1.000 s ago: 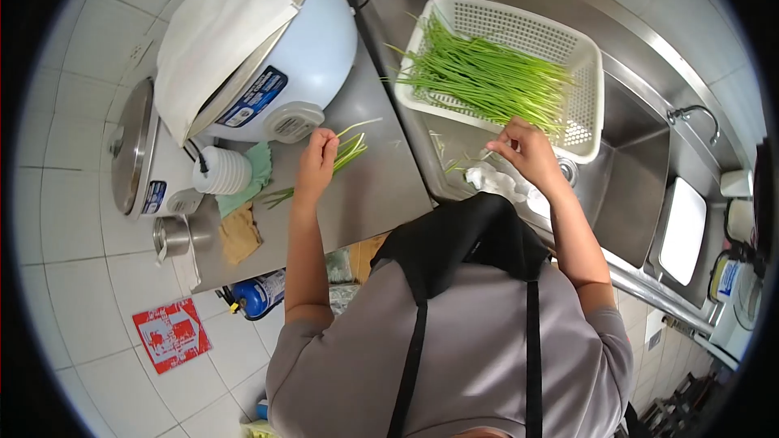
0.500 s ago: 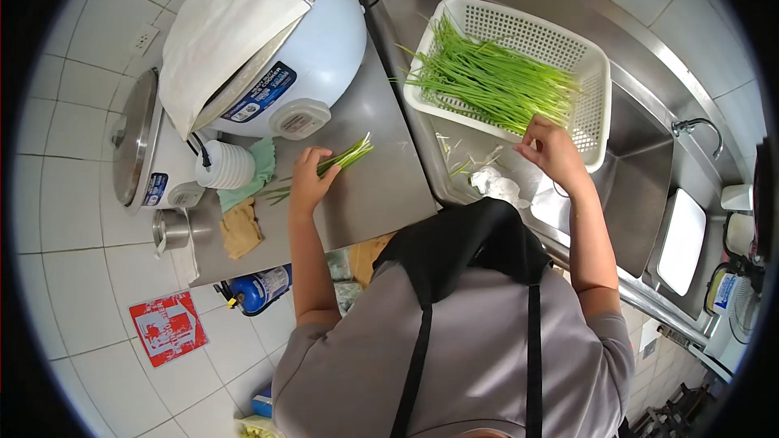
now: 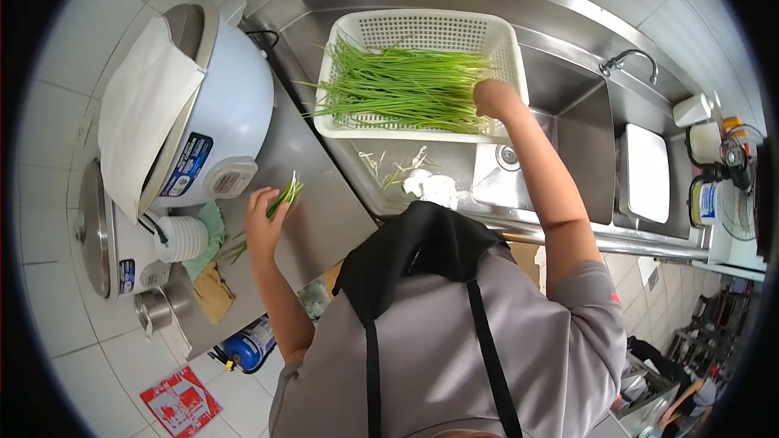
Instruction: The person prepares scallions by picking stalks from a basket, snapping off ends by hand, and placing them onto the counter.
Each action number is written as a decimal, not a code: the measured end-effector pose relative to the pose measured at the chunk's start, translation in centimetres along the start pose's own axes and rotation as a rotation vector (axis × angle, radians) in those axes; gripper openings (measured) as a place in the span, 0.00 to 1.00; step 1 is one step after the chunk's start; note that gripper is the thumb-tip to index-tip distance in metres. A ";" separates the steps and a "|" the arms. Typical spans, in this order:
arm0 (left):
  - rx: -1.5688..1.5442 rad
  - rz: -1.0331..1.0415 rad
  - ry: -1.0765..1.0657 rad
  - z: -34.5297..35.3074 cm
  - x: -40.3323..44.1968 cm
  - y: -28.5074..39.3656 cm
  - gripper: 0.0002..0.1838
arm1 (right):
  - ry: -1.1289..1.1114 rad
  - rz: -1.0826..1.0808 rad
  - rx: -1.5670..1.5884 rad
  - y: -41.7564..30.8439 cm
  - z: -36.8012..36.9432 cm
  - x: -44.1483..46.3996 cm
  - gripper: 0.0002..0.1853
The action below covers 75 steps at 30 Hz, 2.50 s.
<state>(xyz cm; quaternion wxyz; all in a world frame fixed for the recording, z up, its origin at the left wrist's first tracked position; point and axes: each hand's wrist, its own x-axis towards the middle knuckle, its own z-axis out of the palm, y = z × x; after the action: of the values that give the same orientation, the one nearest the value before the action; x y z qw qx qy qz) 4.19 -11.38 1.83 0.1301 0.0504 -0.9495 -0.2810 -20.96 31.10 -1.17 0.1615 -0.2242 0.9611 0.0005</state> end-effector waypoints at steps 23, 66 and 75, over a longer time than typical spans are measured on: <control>-0.130 0.299 -0.020 2.9 4.6 10.0 0.10 | -0.269 -0.405 -0.003 -11.6 6.7 -8.5 0.07; -0.345 0.589 0.602 8.9 9.2 23.5 0.13 | 0.674 -0.294 1.448 -11.9 -8.8 -5.2 0.06; -0.059 1.106 0.014 12.8 5.2 26.9 0.14 | 1.059 -0.404 0.303 -16.0 -7.5 -2.4 0.04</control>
<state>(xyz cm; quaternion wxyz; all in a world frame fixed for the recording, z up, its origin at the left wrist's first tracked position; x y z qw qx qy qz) -4.95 16.92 7.36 0.2660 -0.4576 -0.8253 -0.1967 -14.37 17.20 7.85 -0.3138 -0.3470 0.8383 -0.2799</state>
